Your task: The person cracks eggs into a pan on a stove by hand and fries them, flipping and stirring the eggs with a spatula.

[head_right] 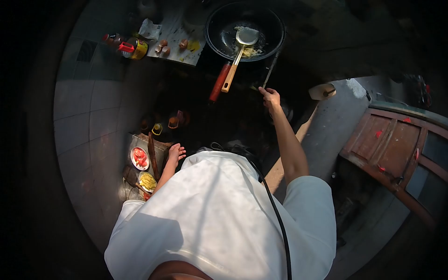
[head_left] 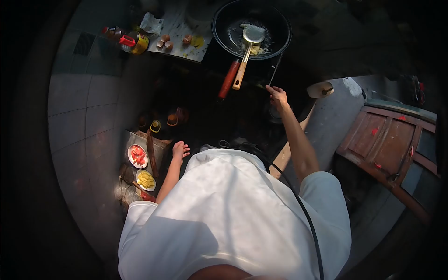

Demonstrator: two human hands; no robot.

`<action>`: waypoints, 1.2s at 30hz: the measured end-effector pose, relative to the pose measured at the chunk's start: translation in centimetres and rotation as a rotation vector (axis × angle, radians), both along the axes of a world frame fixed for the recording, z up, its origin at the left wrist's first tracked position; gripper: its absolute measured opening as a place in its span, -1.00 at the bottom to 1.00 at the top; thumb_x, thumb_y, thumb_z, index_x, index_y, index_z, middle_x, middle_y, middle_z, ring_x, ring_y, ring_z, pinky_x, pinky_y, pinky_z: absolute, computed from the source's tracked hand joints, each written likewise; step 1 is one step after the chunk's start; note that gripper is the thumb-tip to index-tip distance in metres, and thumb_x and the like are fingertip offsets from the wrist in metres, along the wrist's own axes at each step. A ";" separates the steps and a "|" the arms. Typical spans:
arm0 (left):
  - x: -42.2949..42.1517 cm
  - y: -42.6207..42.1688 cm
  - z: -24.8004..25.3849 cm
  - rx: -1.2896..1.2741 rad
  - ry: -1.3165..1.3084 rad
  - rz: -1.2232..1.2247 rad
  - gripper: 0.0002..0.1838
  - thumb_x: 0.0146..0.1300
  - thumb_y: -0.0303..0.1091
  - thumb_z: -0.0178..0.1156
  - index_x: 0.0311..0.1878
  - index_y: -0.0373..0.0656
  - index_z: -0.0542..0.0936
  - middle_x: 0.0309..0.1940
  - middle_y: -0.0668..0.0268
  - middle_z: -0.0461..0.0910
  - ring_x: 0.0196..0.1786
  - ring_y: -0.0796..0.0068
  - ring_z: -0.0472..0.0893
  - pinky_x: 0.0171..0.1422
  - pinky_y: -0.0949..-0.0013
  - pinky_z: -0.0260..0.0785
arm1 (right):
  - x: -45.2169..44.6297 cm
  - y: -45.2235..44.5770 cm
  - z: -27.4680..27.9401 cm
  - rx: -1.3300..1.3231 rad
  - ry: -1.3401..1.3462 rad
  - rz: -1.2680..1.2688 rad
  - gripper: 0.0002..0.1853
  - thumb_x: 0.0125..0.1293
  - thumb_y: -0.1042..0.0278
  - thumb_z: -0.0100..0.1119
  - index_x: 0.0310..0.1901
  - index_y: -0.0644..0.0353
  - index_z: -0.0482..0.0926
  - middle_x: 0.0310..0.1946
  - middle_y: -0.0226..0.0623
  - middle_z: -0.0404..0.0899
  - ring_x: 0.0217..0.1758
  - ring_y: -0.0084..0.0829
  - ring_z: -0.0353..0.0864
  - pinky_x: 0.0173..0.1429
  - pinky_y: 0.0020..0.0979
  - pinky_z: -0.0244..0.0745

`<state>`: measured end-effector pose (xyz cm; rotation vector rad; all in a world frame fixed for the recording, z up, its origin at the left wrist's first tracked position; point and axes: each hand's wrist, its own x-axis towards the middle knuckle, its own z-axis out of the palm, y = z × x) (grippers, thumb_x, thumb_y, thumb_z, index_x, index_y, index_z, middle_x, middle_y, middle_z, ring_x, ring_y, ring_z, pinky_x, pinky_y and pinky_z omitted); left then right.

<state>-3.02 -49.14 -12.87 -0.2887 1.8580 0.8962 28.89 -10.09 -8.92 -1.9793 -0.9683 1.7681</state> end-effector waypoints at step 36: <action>2.2 -5.6 0.0 -0.045 0.032 0.117 -0.72 0.38 -0.22 0.03 0.10 -0.04 0.39 -0.33 0.37 0.53 -0.40 0.52 0.56 -0.41 0.36 0.46 | -2.1 5.1 -5.0 0.168 -0.137 0.012 -0.14 -0.23 -0.11 0.57 0.03 0.38 0.50 -0.41 -0.24 0.58 -0.53 -0.48 0.51 -0.46 -0.49 0.42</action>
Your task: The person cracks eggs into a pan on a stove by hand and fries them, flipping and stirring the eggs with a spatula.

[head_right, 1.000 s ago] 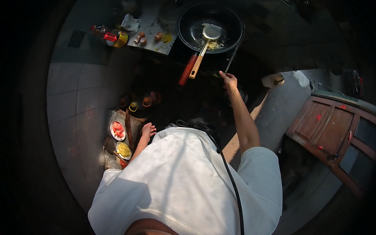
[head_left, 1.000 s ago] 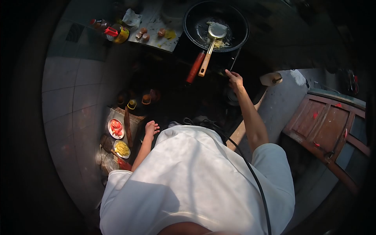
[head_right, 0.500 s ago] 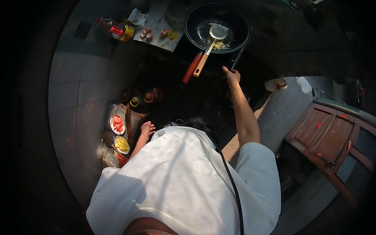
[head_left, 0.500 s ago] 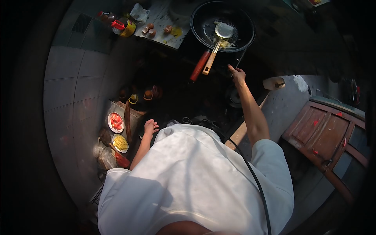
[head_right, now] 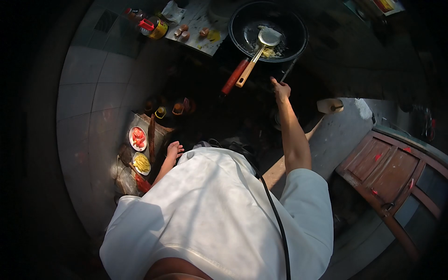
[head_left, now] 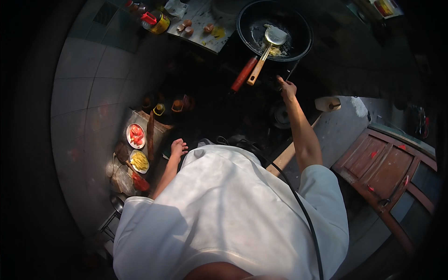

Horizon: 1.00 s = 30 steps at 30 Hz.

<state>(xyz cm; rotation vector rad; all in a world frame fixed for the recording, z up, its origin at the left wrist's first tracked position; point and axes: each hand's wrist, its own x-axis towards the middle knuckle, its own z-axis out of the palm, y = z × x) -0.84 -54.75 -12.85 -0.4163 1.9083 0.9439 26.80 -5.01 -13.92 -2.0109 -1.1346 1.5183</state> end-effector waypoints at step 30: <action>0.7 -1.1 0.7 0.001 0.011 0.018 -0.71 0.39 -0.23 0.02 0.11 -0.07 0.39 -0.34 0.37 0.53 -0.39 0.52 0.55 -0.40 0.36 0.45 | 0.0 -1.0 1.6 -0.010 0.093 -0.068 -0.28 -0.18 -0.01 0.60 -0.10 0.38 0.52 -0.59 -0.40 0.48 -0.68 -0.58 0.35 -0.59 -0.56 0.25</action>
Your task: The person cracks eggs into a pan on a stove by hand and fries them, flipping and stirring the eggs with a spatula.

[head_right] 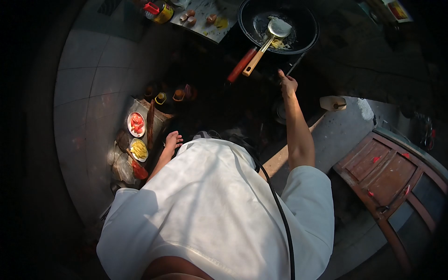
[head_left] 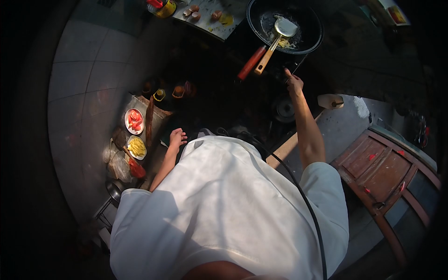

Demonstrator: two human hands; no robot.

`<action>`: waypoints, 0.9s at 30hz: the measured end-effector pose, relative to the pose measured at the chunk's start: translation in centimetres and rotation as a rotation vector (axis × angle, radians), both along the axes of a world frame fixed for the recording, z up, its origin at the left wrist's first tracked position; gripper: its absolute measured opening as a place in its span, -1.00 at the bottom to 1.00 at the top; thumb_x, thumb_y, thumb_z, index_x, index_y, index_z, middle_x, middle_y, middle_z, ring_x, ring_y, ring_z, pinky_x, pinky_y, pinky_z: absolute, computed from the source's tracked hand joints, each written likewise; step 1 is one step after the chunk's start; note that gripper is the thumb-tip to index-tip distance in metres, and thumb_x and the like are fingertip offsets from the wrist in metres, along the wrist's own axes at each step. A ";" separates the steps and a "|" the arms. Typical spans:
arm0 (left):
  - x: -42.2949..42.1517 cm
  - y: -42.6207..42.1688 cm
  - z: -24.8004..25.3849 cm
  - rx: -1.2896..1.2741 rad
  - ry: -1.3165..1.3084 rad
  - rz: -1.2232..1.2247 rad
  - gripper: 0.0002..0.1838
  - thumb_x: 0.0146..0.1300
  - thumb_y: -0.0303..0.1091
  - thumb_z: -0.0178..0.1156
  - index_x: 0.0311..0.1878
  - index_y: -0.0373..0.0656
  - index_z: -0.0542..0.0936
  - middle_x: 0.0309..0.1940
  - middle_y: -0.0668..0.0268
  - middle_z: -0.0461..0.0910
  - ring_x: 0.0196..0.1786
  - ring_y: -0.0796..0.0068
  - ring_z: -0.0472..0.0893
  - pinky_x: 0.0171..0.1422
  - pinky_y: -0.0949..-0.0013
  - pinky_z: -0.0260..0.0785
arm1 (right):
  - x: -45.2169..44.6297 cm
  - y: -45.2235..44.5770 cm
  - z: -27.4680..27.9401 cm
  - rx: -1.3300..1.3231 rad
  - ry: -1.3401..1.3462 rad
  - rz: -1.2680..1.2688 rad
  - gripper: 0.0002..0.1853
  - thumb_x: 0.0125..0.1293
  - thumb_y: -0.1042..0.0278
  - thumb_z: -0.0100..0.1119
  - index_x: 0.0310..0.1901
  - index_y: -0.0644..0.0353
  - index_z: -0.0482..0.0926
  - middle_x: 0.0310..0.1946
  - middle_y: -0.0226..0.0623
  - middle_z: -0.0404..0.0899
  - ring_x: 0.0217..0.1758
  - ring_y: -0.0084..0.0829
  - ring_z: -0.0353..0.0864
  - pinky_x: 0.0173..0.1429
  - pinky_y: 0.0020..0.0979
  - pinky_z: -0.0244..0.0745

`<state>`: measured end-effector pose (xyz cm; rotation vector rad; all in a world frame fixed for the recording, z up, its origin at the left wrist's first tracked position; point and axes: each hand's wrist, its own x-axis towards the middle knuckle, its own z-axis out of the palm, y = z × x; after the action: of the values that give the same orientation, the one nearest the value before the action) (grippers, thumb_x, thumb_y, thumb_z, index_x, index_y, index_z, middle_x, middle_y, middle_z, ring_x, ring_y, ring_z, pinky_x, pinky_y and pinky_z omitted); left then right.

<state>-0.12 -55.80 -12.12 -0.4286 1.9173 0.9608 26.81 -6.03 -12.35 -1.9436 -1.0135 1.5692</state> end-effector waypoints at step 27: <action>-0.7 17.8 5.6 0.593 0.094 -0.651 -0.60 0.38 -0.14 0.02 0.16 -0.16 0.40 -0.23 0.27 0.56 -0.36 0.56 0.56 -0.42 0.52 0.46 | 12.7 -22.3 2.2 -0.087 0.048 -0.398 -0.59 0.20 0.10 0.32 -0.03 0.19 0.56 -0.52 -0.52 0.45 -0.59 -0.65 0.31 -0.62 -0.52 0.16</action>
<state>-0.87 -38.05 -6.48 0.5613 1.5784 1.0387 39.55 -28.35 -10.20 -2.0021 -0.5034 1.4409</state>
